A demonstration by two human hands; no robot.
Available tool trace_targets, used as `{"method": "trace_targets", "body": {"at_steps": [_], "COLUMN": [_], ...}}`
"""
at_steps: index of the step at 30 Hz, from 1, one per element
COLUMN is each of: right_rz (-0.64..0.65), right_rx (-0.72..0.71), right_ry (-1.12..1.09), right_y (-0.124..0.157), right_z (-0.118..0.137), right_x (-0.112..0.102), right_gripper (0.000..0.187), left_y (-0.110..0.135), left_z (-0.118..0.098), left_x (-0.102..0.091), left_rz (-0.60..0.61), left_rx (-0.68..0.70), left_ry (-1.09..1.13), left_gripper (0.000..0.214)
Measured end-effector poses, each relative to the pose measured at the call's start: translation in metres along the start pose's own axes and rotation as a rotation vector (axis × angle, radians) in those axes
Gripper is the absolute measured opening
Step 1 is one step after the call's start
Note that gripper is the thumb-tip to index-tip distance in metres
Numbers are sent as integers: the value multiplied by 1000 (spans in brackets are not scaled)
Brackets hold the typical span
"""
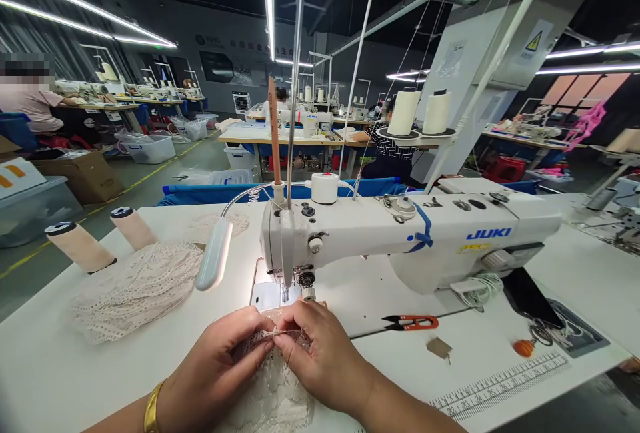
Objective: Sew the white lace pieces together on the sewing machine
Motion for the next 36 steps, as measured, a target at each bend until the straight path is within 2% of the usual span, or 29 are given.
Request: {"method": "trace_targets", "body": {"at_steps": [6,12,17,19,20,22,24,26,28,31,33,36], "right_rz": [-41,-67,-80,-49,-21,35,63,61,70,77,71,58], "right_rx": [-71,-83,-86,-86,-67,14,127,235,325,389,398,406], "right_ry": [-26,44,179,180,155,90,86,160,277,405,422,401], "right_y": [1,-1,9,19,23,26,21,7,-9,-27,-32,-29], "right_z": [6,9,20,28,30,31,27,18,6,-10,-16,-23], "right_x": [-3,-5,-3,0,3,6,9,10,11,12,11,9], "right_gripper": [10,12,13,12,12,13,14,18,22,26,25,19], "left_y": [-3,-5,6,14,16,17,11,-1,-13,-22,-22,-15], "left_z": [2,5,-13,-22,-25,-26,-22,-14,-3,11,14,8], "left_x": [1,0,-8,-8,-6,0,4,4,4,4,5,8], "left_rz": [17,-25,-56,13,90,254,332,302,242,125,43,-7], "left_rx": [-39,-36,55,52,24,-79,-185,-223,-244,-271,-180,102], "left_ry": [200,153,65,148,230,391,430,290,36,-309,-422,-514], "left_gripper": [15,21,25,24,25,32,37,32,25,14,6,17]}}
Point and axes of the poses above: each hand's wrist, its own y-axis away from the middle knuckle, its own x-axis out of the palm, z = x × y, the point moved 5 cm from there along -y, towards the middle knuckle, and after that the axes turned 15 degrees about z, right-handed, at the moved point
